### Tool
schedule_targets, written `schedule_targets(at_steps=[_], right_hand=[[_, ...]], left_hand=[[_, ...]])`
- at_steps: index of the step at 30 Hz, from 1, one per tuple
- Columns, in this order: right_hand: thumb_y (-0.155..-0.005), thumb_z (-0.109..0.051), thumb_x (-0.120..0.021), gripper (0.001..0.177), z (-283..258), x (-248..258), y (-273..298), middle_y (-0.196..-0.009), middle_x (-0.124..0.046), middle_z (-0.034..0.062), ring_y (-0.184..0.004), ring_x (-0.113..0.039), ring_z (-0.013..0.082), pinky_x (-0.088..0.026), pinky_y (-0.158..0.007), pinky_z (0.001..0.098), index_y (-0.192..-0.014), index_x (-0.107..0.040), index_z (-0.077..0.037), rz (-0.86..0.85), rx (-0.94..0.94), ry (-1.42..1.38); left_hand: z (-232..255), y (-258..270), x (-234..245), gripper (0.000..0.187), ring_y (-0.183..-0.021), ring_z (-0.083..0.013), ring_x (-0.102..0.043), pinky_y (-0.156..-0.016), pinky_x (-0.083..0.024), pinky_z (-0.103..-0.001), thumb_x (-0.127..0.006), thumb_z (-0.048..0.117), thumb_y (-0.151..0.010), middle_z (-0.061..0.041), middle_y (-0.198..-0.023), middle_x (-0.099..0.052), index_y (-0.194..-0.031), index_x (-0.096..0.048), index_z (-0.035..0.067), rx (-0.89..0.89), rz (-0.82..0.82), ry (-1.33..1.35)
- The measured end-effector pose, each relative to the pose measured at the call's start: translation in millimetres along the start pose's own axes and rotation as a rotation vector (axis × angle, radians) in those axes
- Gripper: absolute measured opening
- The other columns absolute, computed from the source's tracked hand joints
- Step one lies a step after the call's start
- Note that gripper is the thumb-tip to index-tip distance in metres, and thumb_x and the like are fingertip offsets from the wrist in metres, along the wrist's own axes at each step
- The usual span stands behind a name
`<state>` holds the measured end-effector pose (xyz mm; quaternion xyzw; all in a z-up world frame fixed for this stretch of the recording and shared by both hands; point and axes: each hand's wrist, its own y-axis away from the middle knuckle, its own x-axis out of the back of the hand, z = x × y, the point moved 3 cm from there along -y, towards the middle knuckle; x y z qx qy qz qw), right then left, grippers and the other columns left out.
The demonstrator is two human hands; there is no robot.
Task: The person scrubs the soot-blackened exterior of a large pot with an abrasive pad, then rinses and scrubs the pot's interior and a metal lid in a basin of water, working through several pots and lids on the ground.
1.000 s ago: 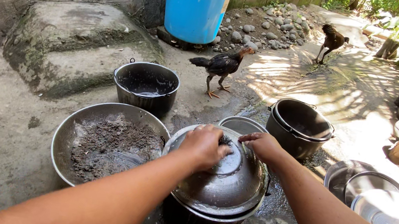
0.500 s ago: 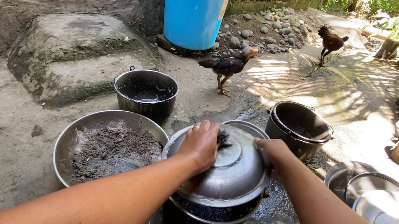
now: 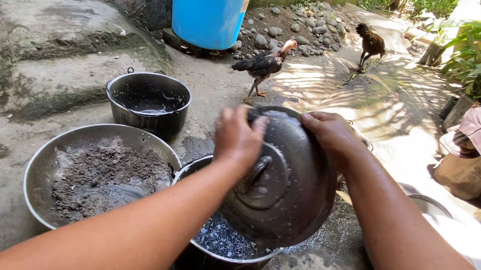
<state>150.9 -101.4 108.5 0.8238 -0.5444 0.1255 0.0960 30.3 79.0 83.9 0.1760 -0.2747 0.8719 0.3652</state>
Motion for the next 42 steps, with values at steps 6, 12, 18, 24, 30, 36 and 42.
schedule_targets(at_steps=[6,12,18,24,30,36,42], right_hand=[[-0.101,-0.035,-0.063,0.038,14,-27,-8,-0.098,-0.075,0.0157,-0.084,-0.070,0.0230,-0.054,-0.080,0.0379,-0.113,-0.075,0.000,0.230,0.207,0.395],[-0.099,-0.035,-0.063,0.038,35,-54,0,-0.094,-0.079,0.0143,-0.082,-0.070,0.0213,-0.055,-0.080,0.0355,-0.107,-0.076,0.000,0.187,0.433,0.319],[-0.098,-0.039,-0.061,0.039,30,-44,-13,-0.103,-0.079,0.0133,-0.090,-0.074,0.0212,-0.055,-0.084,0.0347,-0.118,-0.074,-0.008,0.211,0.170,0.412],[-0.096,-0.051,-0.056,0.040,16,-68,21,-0.118,-0.075,0.0042,-0.110,-0.069,0.0282,-0.051,-0.093,0.0432,-0.126,-0.073,-0.032,0.441,-0.058,0.612],[-0.091,-0.073,-0.029,0.064,-8,-72,32,-0.120,-0.076,-0.0007,-0.113,-0.070,0.0244,-0.051,-0.094,0.0391,-0.128,-0.071,-0.042,0.309,0.020,0.576],[-0.089,-0.081,-0.007,0.092,-10,-70,31,-0.122,-0.076,0.0061,-0.119,-0.066,0.0292,-0.042,-0.105,0.0368,-0.123,-0.077,-0.032,0.259,0.152,0.491],[-0.086,-0.083,-0.010,0.096,-11,-71,30,-0.118,-0.078,0.0090,-0.116,-0.068,0.0281,-0.041,-0.107,0.0349,-0.116,-0.080,-0.026,0.257,0.164,0.399]], left_hand=[[14,30,-44,0.033,-0.124,-0.0350,-0.051,-0.105,-0.041,-0.053,-0.069,0.033,-0.092,-0.013,-0.125,-0.057,-0.116,-0.064,0.012,-0.364,0.090,-0.146],[-59,-29,-9,0.024,-0.110,-0.0308,-0.062,-0.097,-0.052,-0.043,-0.072,0.022,-0.091,-0.012,-0.124,-0.058,-0.111,-0.066,0.010,0.112,0.117,0.124],[-2,27,-45,0.020,-0.107,-0.0295,-0.065,-0.094,-0.053,-0.042,-0.071,0.015,-0.086,-0.007,-0.117,-0.063,-0.105,-0.064,0.012,-0.298,-0.010,-0.004],[-65,-14,-11,0.023,-0.108,-0.0264,-0.067,-0.094,-0.054,-0.042,-0.064,0.020,-0.096,-0.005,-0.124,-0.066,-0.119,-0.063,0.017,0.120,-0.080,0.109],[-33,18,-43,0.026,-0.119,-0.0303,-0.064,-0.104,-0.051,-0.043,-0.062,0.024,-0.095,-0.009,-0.132,-0.064,-0.117,-0.066,0.012,-0.231,0.048,0.092],[-38,12,-40,0.019,-0.122,-0.0314,-0.064,-0.109,-0.047,-0.042,-0.062,0.018,-0.096,-0.012,-0.131,-0.067,-0.111,-0.069,0.008,-0.474,0.126,0.105],[-40,-3,-14,0.018,-0.109,-0.0326,-0.066,-0.098,-0.052,-0.041,-0.066,0.016,-0.093,-0.013,-0.115,-0.068,-0.108,-0.069,0.008,-0.173,0.131,0.157]])
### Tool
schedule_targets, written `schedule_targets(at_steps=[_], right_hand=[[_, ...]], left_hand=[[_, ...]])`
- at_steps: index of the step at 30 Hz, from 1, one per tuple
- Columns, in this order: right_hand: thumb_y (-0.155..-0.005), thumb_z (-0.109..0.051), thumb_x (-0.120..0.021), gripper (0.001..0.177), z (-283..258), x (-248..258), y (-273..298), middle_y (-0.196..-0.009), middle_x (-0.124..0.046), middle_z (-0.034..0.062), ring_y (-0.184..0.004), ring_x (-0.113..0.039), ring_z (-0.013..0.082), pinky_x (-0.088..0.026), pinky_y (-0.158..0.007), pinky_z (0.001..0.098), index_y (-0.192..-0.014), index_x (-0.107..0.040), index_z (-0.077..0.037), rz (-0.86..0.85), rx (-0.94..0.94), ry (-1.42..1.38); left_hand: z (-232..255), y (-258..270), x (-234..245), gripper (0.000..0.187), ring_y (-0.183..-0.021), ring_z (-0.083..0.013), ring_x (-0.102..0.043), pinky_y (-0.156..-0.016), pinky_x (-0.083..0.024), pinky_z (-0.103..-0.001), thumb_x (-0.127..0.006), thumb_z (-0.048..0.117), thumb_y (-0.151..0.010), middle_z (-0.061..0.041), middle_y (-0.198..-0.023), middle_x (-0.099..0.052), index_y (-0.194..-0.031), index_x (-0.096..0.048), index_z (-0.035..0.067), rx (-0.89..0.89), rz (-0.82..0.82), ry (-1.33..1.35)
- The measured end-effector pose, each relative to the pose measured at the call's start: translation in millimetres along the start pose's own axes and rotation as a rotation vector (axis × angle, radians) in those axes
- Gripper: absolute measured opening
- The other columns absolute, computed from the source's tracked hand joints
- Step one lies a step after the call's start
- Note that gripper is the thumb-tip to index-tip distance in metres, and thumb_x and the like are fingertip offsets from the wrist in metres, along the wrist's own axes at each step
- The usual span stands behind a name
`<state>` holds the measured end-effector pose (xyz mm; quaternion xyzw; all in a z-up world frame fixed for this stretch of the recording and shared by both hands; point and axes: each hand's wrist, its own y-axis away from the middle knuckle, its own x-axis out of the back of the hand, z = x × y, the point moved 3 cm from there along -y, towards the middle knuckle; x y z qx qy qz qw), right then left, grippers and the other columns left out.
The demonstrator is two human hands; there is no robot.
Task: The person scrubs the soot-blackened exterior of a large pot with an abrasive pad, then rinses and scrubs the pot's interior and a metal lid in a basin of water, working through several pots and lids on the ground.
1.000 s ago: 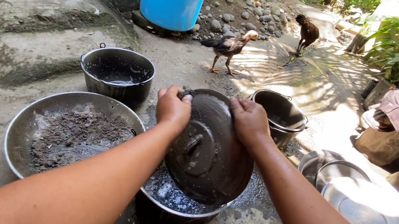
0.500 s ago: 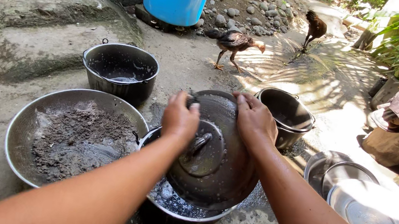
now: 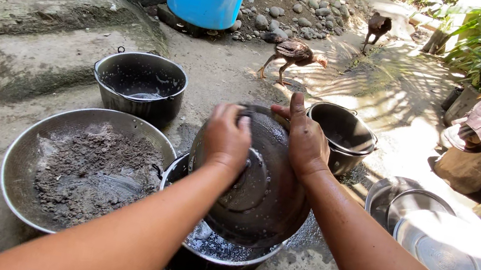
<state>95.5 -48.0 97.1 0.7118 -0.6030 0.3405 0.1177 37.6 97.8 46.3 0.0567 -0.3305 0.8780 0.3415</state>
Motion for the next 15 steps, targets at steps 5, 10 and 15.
schedule_targets(at_steps=[5,10,15], right_hand=[[-0.084,-0.087,-0.011,0.103,2,0,-2,-0.117,-0.077,0.0138,-0.118,-0.068,0.0266,-0.041,-0.108,0.0337,-0.114,-0.082,-0.018,-0.023,0.009,-0.118],[-0.084,-0.088,-0.013,0.104,-3,1,0,-0.120,-0.077,0.0138,-0.118,-0.067,0.0262,-0.039,-0.109,0.0342,-0.115,-0.081,-0.016,-0.014,0.067,-0.116],[-0.082,-0.086,-0.011,0.100,-2,2,0,-0.118,-0.076,0.0135,-0.113,-0.066,0.0272,-0.041,-0.102,0.0355,-0.115,-0.082,-0.023,0.010,0.003,0.002]], left_hand=[[26,27,-20,0.024,-0.109,-0.0339,-0.066,-0.096,-0.050,-0.044,-0.068,0.013,-0.086,-0.013,-0.119,-0.067,-0.108,-0.070,0.007,-0.431,0.032,-0.069],[-37,-11,10,0.018,-0.105,-0.0326,-0.065,-0.094,-0.052,-0.042,-0.068,0.016,-0.094,-0.011,-0.115,-0.066,-0.109,-0.073,0.010,0.034,0.019,-0.073],[-7,3,-2,0.017,-0.106,-0.0311,-0.067,-0.096,-0.053,-0.040,-0.070,0.018,-0.091,-0.010,-0.113,-0.068,-0.106,-0.074,0.011,-0.003,0.025,-0.062]])
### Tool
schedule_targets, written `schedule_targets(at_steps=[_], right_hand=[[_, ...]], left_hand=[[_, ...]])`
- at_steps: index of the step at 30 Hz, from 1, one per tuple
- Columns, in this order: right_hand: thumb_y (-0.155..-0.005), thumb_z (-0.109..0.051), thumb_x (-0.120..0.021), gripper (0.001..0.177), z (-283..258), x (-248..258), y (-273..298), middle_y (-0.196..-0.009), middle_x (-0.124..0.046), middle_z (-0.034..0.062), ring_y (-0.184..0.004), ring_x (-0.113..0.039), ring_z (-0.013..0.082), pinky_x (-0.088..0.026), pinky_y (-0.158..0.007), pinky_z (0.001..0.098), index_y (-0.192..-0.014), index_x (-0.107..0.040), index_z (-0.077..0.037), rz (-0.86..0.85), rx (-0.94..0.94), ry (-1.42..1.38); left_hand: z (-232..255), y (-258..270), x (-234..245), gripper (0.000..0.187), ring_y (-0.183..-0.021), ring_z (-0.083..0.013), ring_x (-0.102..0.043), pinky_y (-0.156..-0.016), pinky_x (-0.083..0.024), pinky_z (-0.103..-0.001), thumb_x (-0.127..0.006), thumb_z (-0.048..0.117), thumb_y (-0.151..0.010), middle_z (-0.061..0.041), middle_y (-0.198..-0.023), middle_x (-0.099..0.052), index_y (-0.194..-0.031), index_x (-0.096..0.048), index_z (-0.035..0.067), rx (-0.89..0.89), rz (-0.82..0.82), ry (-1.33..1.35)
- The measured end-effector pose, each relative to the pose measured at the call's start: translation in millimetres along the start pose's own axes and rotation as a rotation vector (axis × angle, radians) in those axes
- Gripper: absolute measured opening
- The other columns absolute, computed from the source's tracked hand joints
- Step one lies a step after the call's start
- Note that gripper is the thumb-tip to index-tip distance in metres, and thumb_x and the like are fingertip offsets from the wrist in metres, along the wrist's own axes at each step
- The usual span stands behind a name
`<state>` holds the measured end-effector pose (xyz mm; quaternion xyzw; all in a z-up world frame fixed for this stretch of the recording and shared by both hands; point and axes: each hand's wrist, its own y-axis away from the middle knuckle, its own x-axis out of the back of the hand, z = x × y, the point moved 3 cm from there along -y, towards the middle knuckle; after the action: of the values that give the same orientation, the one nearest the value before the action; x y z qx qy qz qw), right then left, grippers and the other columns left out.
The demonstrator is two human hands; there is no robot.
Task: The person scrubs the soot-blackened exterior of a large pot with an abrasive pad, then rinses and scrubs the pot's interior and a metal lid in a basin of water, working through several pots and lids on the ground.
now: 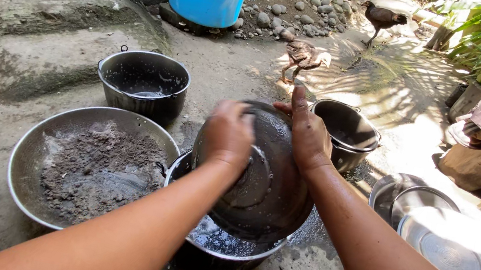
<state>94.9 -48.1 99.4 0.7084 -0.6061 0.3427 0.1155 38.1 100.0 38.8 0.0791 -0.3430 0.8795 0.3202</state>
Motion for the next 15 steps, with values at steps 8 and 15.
schedule_targets(at_steps=[8,15], right_hand=[[-0.086,-0.087,-0.018,0.097,3,-4,-1,-0.115,-0.080,0.0126,-0.113,-0.072,0.0256,-0.044,-0.105,0.0325,-0.112,-0.082,-0.017,-0.020,0.048,-0.154],[-0.084,-0.086,-0.017,0.094,-5,1,4,-0.115,-0.078,0.0104,-0.111,-0.069,0.0262,-0.044,-0.100,0.0356,-0.113,-0.082,-0.025,-0.004,0.017,-0.038]], left_hand=[[-13,3,9,0.019,-0.107,-0.0330,-0.066,-0.095,-0.052,-0.041,-0.067,0.017,-0.094,-0.011,-0.118,-0.069,-0.112,-0.072,0.010,-0.143,0.023,0.012],[-9,1,4,0.020,-0.113,-0.0329,-0.064,-0.100,-0.050,-0.042,-0.070,0.017,-0.089,-0.011,-0.120,-0.068,-0.107,-0.073,0.008,-0.040,0.100,-0.047]])
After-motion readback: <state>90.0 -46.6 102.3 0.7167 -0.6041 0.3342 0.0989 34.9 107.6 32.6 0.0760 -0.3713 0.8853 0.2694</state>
